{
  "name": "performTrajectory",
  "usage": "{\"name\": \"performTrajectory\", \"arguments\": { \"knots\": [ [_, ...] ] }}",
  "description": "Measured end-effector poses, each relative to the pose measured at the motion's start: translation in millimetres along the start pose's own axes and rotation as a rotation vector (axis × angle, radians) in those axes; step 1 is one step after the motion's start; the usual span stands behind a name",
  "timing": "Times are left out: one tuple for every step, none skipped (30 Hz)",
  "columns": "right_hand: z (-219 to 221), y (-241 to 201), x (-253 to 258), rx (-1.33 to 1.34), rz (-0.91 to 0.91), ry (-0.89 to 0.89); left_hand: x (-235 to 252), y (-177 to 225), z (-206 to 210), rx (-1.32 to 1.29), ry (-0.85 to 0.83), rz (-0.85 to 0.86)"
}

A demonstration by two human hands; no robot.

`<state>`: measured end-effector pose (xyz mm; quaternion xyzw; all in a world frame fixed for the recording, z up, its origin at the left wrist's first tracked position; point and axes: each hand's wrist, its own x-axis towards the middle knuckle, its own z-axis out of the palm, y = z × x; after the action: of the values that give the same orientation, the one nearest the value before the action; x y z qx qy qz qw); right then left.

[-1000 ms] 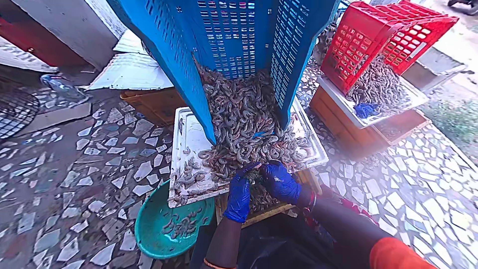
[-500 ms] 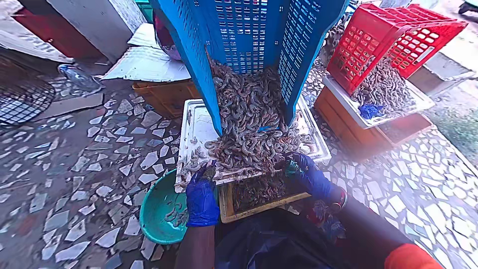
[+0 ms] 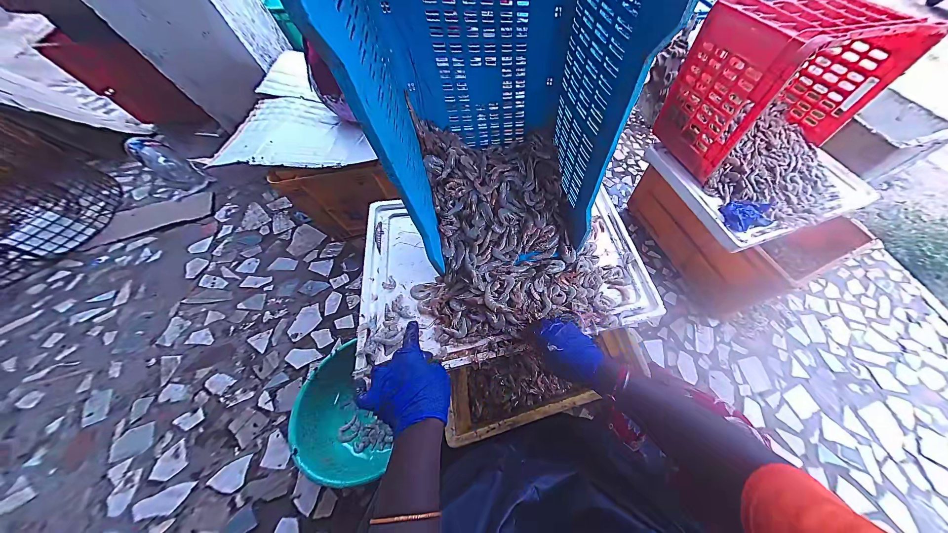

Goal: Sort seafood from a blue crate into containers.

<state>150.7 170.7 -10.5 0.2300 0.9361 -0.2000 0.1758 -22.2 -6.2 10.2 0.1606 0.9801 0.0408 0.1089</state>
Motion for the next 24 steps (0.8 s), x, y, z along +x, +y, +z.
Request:
{"name": "performTrajectory", "arguments": {
  "knots": [
    [1.6, -4.9, 0.9, -0.042, -0.01, -0.032, -1.5, 8.2, 3.5, 0.066, -0.058, 0.032],
    [-0.4, -8.6, -0.2, -0.069, -0.005, -0.066, -2.7, 13.5, 5.7, 0.102, -0.1, 0.067],
    [-4.8, -9.8, -2.6, -0.085, 0.008, -0.088, -4.2, 16.8, 7.0, 0.119, -0.137, 0.11],
    [-11.1, -9.7, -6.0, -0.086, 0.025, -0.107, -6.2, 19.0, 6.4, 0.107, -0.192, 0.157],
    [-17.8, -9.1, -7.9, -0.073, 0.044, -0.112, -7.5, 21.5, 4.9, 0.07, -0.268, 0.2],
    [-22.8, -9.7, -7.6, -0.048, 0.06, -0.099, -8.9, 24.6, 5.4, 0.038, -0.343, 0.237],
    [-25.5, -11.7, -5.3, -0.029, 0.072, -0.066, -10.9, 29.2, 8.5, 0.02, -0.398, 0.268],
    [-26.1, -15.1, -1.6, -0.009, 0.083, -0.025, -12.7, 34.4, 13.9, 0.014, -0.425, 0.291],
    [-24.0, -18.7, 4.6, 0.004, 0.1, 0.005, -13.5, 39.8, 20.0, 0.01, -0.427, 0.305],
    [-19.5, -22.6, 12.4, 0.006, 0.121, 0.022, -13.0, 44.7, 25.8, 0.011, -0.418, 0.314],
    [-14.1, -27.1, 19.3, 0.003, 0.143, 0.033, -12.0, 47.6, 30.9, 0.02, -0.409, 0.322],
    [-7.4, -30.6, 26.2, -0.006, 0.164, 0.047, -10.7, 49.0, 34.9, 0.036, -0.405, 0.33],
    [-0.2, -32.9, 32.0, -0.014, 0.184, 0.065, -10.2, 49.5, 37.3, 0.048, -0.409, 0.336],
    [4.6, -34.8, 36.3, -0.019, 0.195, 0.08, -10.3, 49.6, 37.9, 0.051, -0.415, 0.338],
    [7.5, -35.8, 38.9, -0.03, 0.196, 0.088, -11.2, 48.9, 37.5, 0.047, -0.436, 0.336],
    [8.4, -34.8, 40.3, -0.048, 0.189, 0.092, -12.5, 48.1, 37.4, 0.042, -0.473, 0.339],
    [7.3, -31.5, 40.4, -0.05, 0.179, 0.09, -14.4, 47.4, 37.0, 0.027, -0.524, 0.343],
    [4.2, -27.2, 39.2, -0.037, 0.168, 0.084, -16.8, 47.2, 33.9, 0.016, -0.581, 0.343],
    [-1.3, -24.2, 36.7, -0.008, 0.161, 0.065, -19.2, 46.7, 28.4, 0.012, -0.623, 0.342],
    [-7.1, -21.7, 32.9, 0.033, 0.154, 0.055, -21.7, 46.1, 22.3, 0.003, -0.616, 0.336],
    [-12.3, -19.6, 27.3, 0.085, 0.146, 0.054, -24.3, 45.5, 16.6, -0.026, -0.562, 0.33],
    [-17.8, -17.3, 20.7, 0.161, 0.138, 0.062, -25.5, 45.9, 12.2, -0.087, -0.475, 0.336],
    [-24.1, -15.2, 14.0, 0.262, 0.131, 0.063, -24.8, 47.0, 9.8, -0.187, -0.393, 0.362],
    [-28.2, -13.2, 8.5, 0.377, 0.129, 0.057, -23.6, 47.8, 10.2, -0.31, -0.337, 0.41]
  ]
}}
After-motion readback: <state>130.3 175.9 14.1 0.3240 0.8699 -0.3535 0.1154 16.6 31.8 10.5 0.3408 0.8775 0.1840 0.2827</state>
